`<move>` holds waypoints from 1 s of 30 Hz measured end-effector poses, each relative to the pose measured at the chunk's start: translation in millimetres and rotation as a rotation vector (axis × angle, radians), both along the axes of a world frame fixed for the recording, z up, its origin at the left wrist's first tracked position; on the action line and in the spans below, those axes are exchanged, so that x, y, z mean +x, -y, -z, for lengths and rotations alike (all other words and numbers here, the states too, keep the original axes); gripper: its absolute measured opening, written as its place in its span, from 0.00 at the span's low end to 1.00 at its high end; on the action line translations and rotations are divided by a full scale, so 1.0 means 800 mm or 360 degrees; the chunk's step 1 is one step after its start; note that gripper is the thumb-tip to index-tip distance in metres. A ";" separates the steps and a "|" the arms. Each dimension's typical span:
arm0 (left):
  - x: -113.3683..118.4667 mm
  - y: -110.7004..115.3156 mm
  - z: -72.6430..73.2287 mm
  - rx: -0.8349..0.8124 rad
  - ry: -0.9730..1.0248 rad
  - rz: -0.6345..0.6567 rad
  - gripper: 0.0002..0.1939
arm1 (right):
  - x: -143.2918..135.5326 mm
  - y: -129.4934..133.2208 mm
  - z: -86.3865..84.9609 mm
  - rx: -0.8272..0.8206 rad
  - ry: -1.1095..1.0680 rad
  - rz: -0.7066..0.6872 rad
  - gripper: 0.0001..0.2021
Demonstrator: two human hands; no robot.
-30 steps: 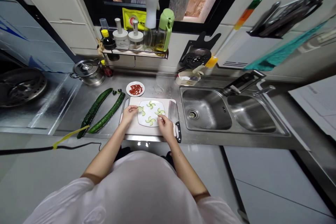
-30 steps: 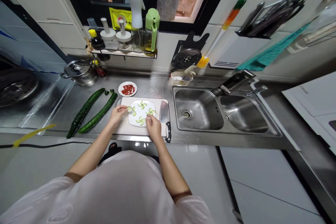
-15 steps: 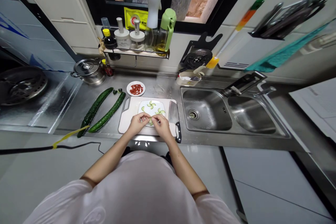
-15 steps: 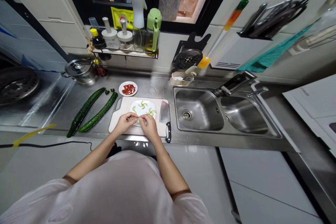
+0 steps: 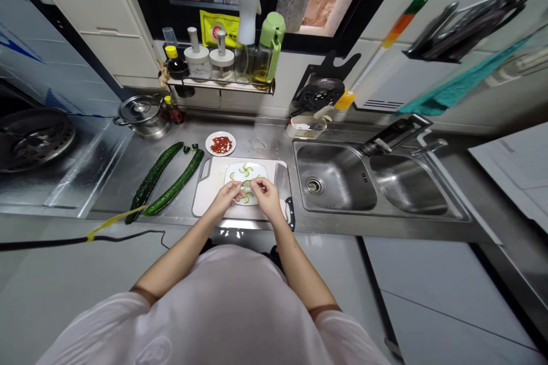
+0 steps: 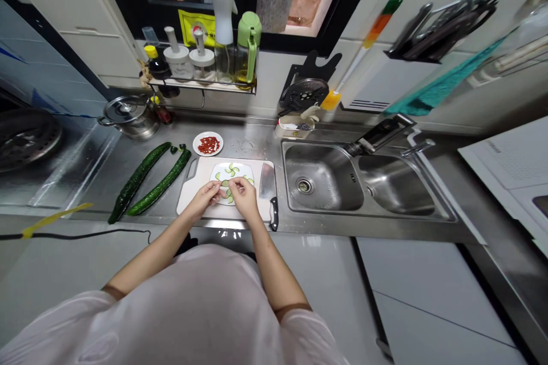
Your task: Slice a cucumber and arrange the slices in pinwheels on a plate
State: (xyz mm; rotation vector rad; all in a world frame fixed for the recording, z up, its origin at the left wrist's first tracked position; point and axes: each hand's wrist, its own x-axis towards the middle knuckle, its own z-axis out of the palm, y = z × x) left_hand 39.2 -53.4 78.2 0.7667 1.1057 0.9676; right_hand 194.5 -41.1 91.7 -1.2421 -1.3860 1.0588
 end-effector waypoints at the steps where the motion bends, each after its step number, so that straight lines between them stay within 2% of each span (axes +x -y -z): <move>1: 0.001 0.000 -0.002 -0.0081 0.0119 0.0019 0.22 | -0.001 -0.001 -0.002 0.0006 -0.0021 0.0001 0.13; 6: -0.002 -0.002 -0.016 -0.0530 0.0687 0.0182 0.18 | -0.006 -0.001 -0.013 0.0058 -0.0029 -0.0038 0.12; 11: -0.005 -0.005 -0.028 -0.0698 0.0924 0.0300 0.14 | -0.008 0.003 -0.020 0.0094 -0.0030 -0.0114 0.11; 14: -0.006 -0.006 -0.031 -0.0613 0.0998 0.0228 0.09 | -0.008 0.004 -0.022 0.0115 -0.0028 -0.0146 0.10; 16: -0.007 -0.007 -0.034 -0.0520 0.0956 0.0164 0.13 | -0.008 0.005 -0.022 0.0129 -0.0012 -0.0155 0.09; 23: -0.013 -0.005 -0.044 -0.0081 0.0494 0.0060 0.25 | -0.007 0.006 -0.020 0.0203 0.0049 -0.0152 0.08; 30: -0.022 -0.007 -0.043 0.0383 0.0082 0.0026 0.26 | -0.008 0.008 -0.021 0.0209 0.0094 -0.0161 0.09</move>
